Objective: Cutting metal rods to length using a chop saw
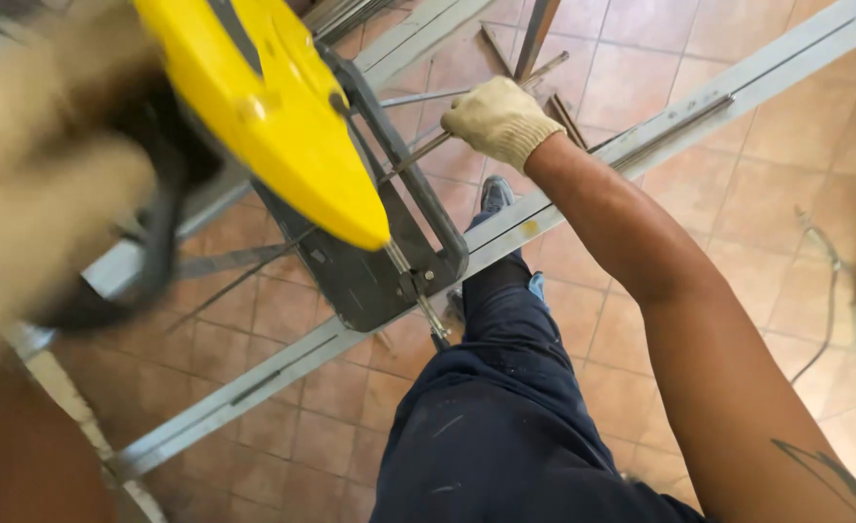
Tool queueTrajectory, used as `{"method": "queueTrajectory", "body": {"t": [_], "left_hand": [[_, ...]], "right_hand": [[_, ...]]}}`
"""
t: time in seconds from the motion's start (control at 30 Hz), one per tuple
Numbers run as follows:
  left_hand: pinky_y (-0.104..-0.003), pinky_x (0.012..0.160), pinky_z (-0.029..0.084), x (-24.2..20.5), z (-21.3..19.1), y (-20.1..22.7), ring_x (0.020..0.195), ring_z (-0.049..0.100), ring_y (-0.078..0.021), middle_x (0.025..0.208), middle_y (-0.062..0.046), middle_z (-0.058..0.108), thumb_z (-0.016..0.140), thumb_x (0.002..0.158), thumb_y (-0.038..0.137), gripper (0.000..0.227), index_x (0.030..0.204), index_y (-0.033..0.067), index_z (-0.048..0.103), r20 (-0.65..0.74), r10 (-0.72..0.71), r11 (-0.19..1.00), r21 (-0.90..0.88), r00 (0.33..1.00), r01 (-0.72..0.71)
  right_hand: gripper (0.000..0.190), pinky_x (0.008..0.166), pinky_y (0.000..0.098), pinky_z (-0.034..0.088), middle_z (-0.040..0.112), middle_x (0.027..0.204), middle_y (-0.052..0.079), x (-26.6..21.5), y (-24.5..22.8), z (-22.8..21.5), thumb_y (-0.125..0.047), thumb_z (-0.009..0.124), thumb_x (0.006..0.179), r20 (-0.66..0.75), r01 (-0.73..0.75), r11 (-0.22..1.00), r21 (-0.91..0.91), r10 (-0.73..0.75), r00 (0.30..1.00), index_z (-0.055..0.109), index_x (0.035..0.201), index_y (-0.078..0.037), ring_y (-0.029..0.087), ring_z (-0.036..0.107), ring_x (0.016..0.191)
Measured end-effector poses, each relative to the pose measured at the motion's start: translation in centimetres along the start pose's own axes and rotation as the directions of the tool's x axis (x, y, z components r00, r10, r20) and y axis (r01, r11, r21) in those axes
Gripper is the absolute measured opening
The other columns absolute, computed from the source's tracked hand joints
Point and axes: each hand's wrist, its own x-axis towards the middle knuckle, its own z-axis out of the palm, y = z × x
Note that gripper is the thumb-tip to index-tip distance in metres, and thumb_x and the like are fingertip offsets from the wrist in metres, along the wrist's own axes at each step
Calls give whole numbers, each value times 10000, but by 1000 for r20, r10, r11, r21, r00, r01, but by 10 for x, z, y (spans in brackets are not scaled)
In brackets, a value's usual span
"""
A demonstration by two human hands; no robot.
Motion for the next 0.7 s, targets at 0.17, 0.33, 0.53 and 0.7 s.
{"method": "queueTrajectory", "body": {"t": [0.17,0.33,0.53,0.7], "left_hand": [[-673,1083,430,-28,41,5,1352,550,-590,1570,-420,500,544,867,87,648,1487,-99,552,30,123,866,485,992,-121],[-682,1074,390,-42,85,6,1381,535,-567,1560,-390,501,616,766,64,704,1454,-57,529,20,128,785,609,992,-113],[-559,715,336,-35,105,26,968,515,-473,1147,-308,552,511,681,133,529,1147,-97,608,36,6,792,610,999,-27],[-584,807,365,-36,111,26,1089,544,-525,1233,-358,574,524,703,92,561,1216,-115,613,15,35,799,601,999,-37]], "right_hand": [[468,494,307,481,541,745,27,23,11,6,-436,459,1092,62,135,974,-180,-125,990,667,883,-72,143,487,591],[476,487,310,487,630,825,81,26,17,2,-441,506,1076,26,108,992,-60,-107,994,726,945,-41,164,545,615],[287,606,427,636,706,894,158,40,26,19,-255,573,1035,108,404,805,-434,-398,911,717,1164,-42,318,718,766],[462,583,467,588,686,942,210,48,33,19,-319,424,1092,12,348,874,-339,-366,931,711,1093,43,359,683,836]]}}
